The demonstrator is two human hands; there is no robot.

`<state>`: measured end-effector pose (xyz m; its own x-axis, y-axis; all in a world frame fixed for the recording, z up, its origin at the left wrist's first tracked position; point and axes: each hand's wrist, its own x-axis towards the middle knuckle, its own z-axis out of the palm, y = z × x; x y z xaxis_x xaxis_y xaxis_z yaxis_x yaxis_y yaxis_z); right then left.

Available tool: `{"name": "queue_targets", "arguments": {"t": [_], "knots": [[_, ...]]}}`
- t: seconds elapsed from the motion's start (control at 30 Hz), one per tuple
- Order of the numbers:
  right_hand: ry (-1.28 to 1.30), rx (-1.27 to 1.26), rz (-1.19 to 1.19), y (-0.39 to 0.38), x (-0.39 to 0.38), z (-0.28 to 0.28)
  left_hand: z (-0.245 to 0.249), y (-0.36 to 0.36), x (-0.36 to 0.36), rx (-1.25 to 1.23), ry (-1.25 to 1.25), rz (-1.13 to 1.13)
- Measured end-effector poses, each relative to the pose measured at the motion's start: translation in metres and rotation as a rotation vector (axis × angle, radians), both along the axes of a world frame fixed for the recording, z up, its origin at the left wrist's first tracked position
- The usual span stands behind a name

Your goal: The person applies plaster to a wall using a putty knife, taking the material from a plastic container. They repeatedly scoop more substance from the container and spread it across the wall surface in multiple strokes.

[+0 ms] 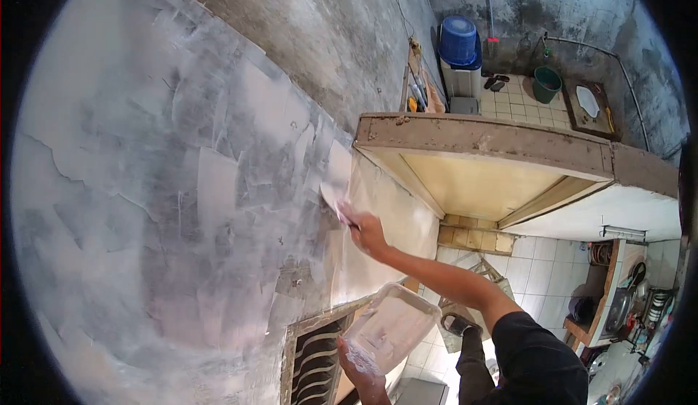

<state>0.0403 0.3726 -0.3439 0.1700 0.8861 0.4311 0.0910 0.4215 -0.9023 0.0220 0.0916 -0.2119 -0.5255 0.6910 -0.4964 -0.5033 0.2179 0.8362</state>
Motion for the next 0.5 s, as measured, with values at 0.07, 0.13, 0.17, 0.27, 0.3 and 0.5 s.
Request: {"name": "queue_targets", "arguments": {"t": [0.07, 0.13, 0.17, 0.27, 0.3, 0.5], "knots": [[0.187, 0.068, 0.135, -0.008, 0.013, -0.020, 0.022, 0.017, 0.011, -0.047, -0.056, 0.003], [0.205, -0.179, 0.039, 0.015, 0.034, -0.001, 0.017, 0.017, 0.008, -0.031, -0.049, 0.031], [0.180, -0.175, -0.075, 0.037, 0.039, 0.004, 0.014, 0.014, 0.004, -0.026, -0.040, 0.055], [0.265, -0.162, -0.191, 0.099, 0.029, -0.010, -0.005, 0.001, -0.010, -0.027, 0.159, 0.088], [0.360, -0.142, -0.191, 0.108, 0.022, -0.014, -0.016, -0.011, -0.021, -0.027, 0.166, 0.091], [0.302, -0.116, -0.028, 0.013, 0.014, 0.031, 0.014, 0.013, -0.010, 0.042, 0.042, -0.070]]}}
